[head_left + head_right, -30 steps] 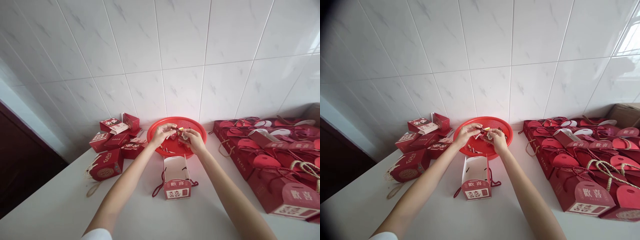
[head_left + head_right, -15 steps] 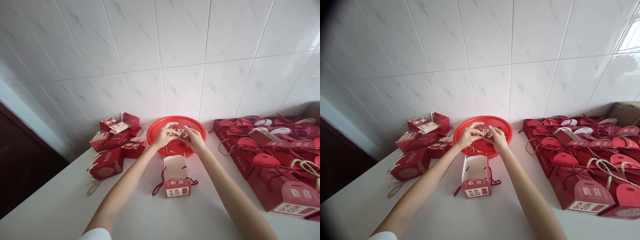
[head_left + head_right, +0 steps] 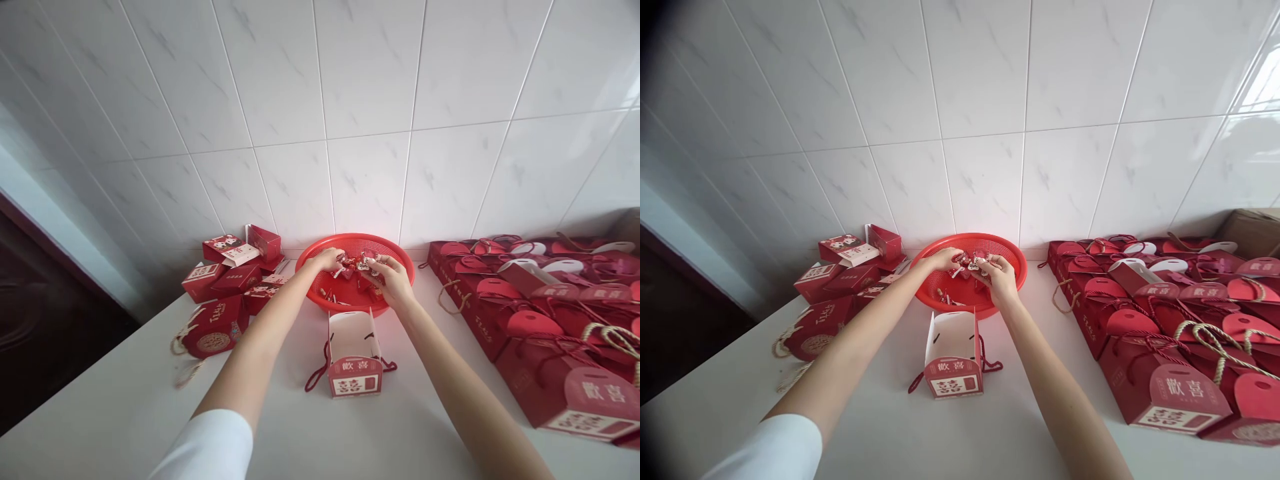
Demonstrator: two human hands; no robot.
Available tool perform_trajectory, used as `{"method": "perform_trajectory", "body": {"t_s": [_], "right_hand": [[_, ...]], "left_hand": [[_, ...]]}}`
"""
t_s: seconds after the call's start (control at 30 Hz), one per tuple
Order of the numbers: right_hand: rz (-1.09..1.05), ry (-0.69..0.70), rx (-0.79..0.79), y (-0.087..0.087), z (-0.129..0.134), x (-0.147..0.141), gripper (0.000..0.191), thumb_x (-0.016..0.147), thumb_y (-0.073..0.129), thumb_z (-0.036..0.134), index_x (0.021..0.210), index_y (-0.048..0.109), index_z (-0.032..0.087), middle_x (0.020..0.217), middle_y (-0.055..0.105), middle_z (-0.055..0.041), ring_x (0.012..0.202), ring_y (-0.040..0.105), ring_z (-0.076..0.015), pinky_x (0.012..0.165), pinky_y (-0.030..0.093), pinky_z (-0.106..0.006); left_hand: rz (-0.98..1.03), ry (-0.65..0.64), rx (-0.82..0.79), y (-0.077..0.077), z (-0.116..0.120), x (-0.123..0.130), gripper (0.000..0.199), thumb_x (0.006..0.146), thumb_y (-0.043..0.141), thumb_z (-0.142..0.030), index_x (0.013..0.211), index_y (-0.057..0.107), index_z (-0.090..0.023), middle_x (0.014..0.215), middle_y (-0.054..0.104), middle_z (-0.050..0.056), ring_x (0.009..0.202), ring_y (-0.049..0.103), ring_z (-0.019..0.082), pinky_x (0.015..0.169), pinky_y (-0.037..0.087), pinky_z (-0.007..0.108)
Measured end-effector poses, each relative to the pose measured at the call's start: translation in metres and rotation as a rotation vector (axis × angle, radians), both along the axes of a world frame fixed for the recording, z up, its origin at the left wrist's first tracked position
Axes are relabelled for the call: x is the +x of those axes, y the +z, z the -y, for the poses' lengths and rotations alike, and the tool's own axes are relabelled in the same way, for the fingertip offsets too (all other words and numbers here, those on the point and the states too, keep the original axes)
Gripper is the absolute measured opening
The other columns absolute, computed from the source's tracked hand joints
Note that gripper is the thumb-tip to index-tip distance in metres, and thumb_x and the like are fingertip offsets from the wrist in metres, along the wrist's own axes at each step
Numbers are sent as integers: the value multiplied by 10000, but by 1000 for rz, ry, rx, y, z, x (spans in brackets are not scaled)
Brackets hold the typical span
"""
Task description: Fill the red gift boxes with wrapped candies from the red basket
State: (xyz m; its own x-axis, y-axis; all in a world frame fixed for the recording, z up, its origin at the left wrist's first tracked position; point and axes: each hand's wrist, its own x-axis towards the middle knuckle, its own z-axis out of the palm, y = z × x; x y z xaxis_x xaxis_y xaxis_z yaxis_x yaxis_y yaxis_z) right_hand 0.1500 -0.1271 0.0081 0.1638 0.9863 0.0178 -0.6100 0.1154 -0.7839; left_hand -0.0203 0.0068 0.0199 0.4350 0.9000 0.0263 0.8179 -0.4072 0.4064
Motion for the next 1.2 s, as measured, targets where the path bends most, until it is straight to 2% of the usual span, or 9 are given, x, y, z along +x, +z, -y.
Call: {"method": "perform_trajectory", "body": {"t_s": [0.23, 0.43, 0.53, 0.67, 0.73, 0.8, 0.9, 1.03, 1.2], "right_hand": [[-35, -24, 25, -1, -1, -1, 348, 524, 918, 226, 691, 615, 189, 736, 697, 3, 768, 686, -158, 787, 634, -322], [-57, -72, 2, 1, -2, -2, 347, 510, 913, 193, 640, 591, 186, 719, 687, 11, 754, 669, -146, 773, 638, -313], [-56, -74, 3, 1, -2, -2, 347, 505, 911, 190, 642, 592, 189, 727, 693, 9, 758, 669, -147, 770, 640, -314], [-40, -72, 1, -1, -1, -2, 337, 513, 901, 203, 650, 594, 192, 722, 691, 6, 763, 683, -158, 785, 638, -325], [-43, -69, 2, -1, -1, -1, 330, 511, 897, 201, 656, 602, 191, 725, 693, 4, 770, 687, -161, 789, 638, -325], [-46, -71, 9, 0, 0, -1, 324, 511, 896, 201, 671, 615, 190, 725, 693, 5, 777, 688, -161, 790, 637, -320], [-36, -68, 12, 0, -1, -1, 329, 519, 901, 218, 671, 610, 193, 720, 690, 9, 774, 685, -157, 793, 636, -322], [-33, -64, 13, -2, -2, 0, 349, 506, 906, 237, 664, 597, 195, 710, 686, 8, 764, 682, -157, 787, 632, -318], [-42, -79, 20, 0, 0, -1, 362, 471, 908, 233, 644, 591, 201, 701, 682, 12, 754, 679, -167, 748, 633, -319]], "left_hand": [[-294, -73, -129, -9, -4, 11, 240, 650, 759, -312, 880, 721, -255, 1033, 727, -5, 920, 668, 191, 735, 495, 226], [-411, -55, -205, -8, 9, 10, 243, 634, 784, -400, 758, 717, -201, 839, 744, 37, 750, 673, 201, 575, 470, 243], [-440, -40, -176, -7, 13, 13, 264, 632, 775, -399, 768, 714, -181, 781, 733, 59, 715, 668, 216, 572, 483, 264], [-434, -43, -55, -8, 13, 16, 310, 744, 653, -365, 984, 716, -179, 1033, 734, 103, 901, 687, 265, 708, 538, 308], [-424, -85, -6, -10, 11, 16, 420, 706, 677, -299, 1115, 686, -206, 1231, 676, 100, 1064, 655, 284, 820, 542, 317], [-417, -143, -3, -13, 8, 16, 538, 650, 711, -249, 1185, 663, -248, 1310, 640, 63, 1142, 628, 269, 889, 530, 294], [-421, -184, -42, -19, 5, 16, 531, 619, 717, -232, 1147, 687, -283, 1164, 709, 8, 1029, 671, 224, 845, 543, 264], [-438, -159, -58, -23, 4, 16, 305, 631, 693, -248, 932, 740, -248, 867, 736, -2, 801, 679, 192, 720, 540, 263], [-428, -118, 9, -21, 9, 17, 110, 656, 648, -207, 748, 706, -198, 745, 708, 27, 703, 640, 184, 624, 480, 261]]}}
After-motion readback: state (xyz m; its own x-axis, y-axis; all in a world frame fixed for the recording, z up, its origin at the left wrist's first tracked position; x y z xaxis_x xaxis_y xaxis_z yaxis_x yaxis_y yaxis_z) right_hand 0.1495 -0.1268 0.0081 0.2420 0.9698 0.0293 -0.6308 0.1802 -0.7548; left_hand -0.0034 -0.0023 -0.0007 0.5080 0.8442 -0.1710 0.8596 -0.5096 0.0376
